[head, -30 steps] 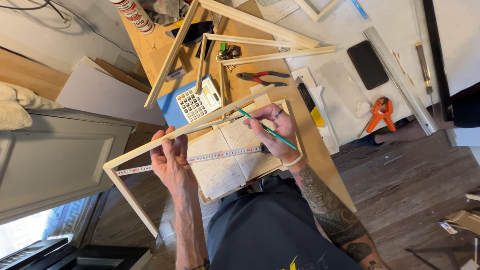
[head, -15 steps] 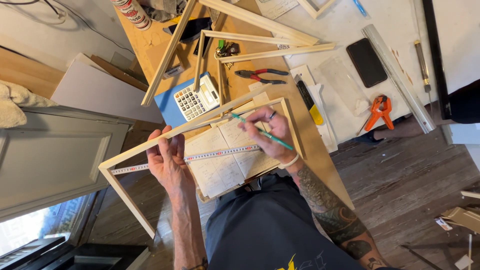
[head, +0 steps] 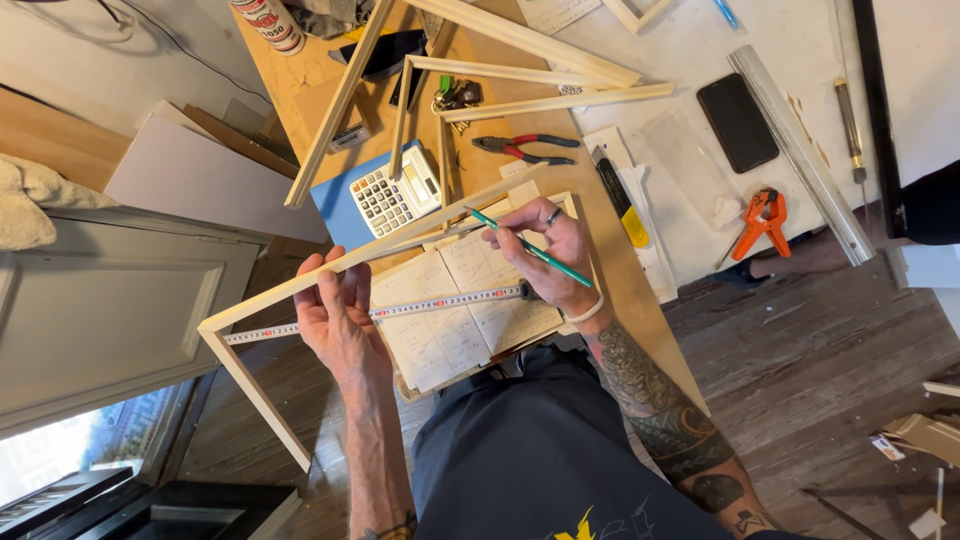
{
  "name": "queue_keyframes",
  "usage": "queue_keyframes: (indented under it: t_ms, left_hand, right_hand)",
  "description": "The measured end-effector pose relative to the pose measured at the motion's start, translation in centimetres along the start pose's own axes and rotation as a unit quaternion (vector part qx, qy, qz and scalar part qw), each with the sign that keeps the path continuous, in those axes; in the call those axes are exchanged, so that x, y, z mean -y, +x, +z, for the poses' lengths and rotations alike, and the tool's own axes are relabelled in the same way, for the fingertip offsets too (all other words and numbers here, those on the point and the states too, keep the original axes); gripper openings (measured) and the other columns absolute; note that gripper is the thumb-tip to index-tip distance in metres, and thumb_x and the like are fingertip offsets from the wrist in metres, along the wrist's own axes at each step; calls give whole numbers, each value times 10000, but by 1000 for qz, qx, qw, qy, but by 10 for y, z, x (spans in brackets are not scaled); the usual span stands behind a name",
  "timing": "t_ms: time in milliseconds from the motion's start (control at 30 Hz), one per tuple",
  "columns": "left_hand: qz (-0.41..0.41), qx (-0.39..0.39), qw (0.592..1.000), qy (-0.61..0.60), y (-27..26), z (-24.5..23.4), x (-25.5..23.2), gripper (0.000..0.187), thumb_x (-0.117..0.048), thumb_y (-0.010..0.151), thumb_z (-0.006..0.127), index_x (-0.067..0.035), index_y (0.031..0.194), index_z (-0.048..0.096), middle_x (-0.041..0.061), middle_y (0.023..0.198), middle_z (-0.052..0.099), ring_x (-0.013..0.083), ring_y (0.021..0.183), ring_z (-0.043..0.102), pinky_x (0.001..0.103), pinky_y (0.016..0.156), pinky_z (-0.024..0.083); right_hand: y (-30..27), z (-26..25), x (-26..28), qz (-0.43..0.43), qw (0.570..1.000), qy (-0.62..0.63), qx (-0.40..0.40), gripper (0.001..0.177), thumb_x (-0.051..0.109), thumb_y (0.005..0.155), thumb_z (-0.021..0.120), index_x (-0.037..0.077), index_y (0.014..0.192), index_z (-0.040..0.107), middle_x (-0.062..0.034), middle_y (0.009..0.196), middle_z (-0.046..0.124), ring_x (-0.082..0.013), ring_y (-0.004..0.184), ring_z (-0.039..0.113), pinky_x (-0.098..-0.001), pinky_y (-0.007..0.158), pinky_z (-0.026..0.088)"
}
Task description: Measure and mark wooden frame components using a tape measure and pencil while consulting a notebook.
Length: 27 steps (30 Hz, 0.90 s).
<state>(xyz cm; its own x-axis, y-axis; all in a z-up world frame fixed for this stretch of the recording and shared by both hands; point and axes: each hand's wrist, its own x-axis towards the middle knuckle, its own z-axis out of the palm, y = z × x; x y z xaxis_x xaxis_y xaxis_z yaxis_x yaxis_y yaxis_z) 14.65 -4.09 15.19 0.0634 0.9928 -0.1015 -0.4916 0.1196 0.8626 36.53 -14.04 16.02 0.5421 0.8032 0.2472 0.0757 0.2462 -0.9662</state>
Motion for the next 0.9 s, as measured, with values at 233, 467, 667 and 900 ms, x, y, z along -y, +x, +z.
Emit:
queue_keyframes:
  t_ms: [233, 467, 667, 900]
  left_hand:
    - [3, -1, 1000, 1, 1, -1, 0, 288, -151, 1053, 584, -29, 1305, 512, 213, 1272, 677, 248, 1067, 751, 350, 964, 665]
    - [7, -2, 1000, 1, 0, -1, -1, 291, -150, 1054, 580, -25, 1307, 507, 222, 1271, 672, 258, 1074, 749, 358, 969, 663]
    - [3, -4, 1000, 8, 1, -1, 1, 283, -154, 1059, 575, -40, 1309, 510, 198, 1265, 678, 240, 1073, 749, 347, 964, 662]
    - [3, -2, 1000, 0, 2, -1, 2, 288, -147, 1056, 580, -34, 1309, 504, 209, 1259, 680, 242, 1061, 754, 351, 963, 664]
  right_hand:
    - [1, 2, -3, -3, 1000, 8, -1, 131, 52, 918, 724, -53, 975, 670, -238, 868, 766, -275, 837, 780, -392, 789, 629]
    - [2, 0, -6, -9, 1000, 21, -5, 145, 52, 922, 721, -71, 974, 661, -257, 872, 759, -294, 851, 778, -408, 788, 636]
    - [4, -3, -3, -13, 1000, -3, 8, 136, 57, 921, 724, -53, 980, 669, -229, 865, 766, -260, 826, 779, -388, 785, 632]
    - [3, -1, -4, -5, 1000, 14, 4, 137, 57, 919, 725, -52, 981, 668, -227, 870, 766, -261, 837, 776, -394, 792, 628]
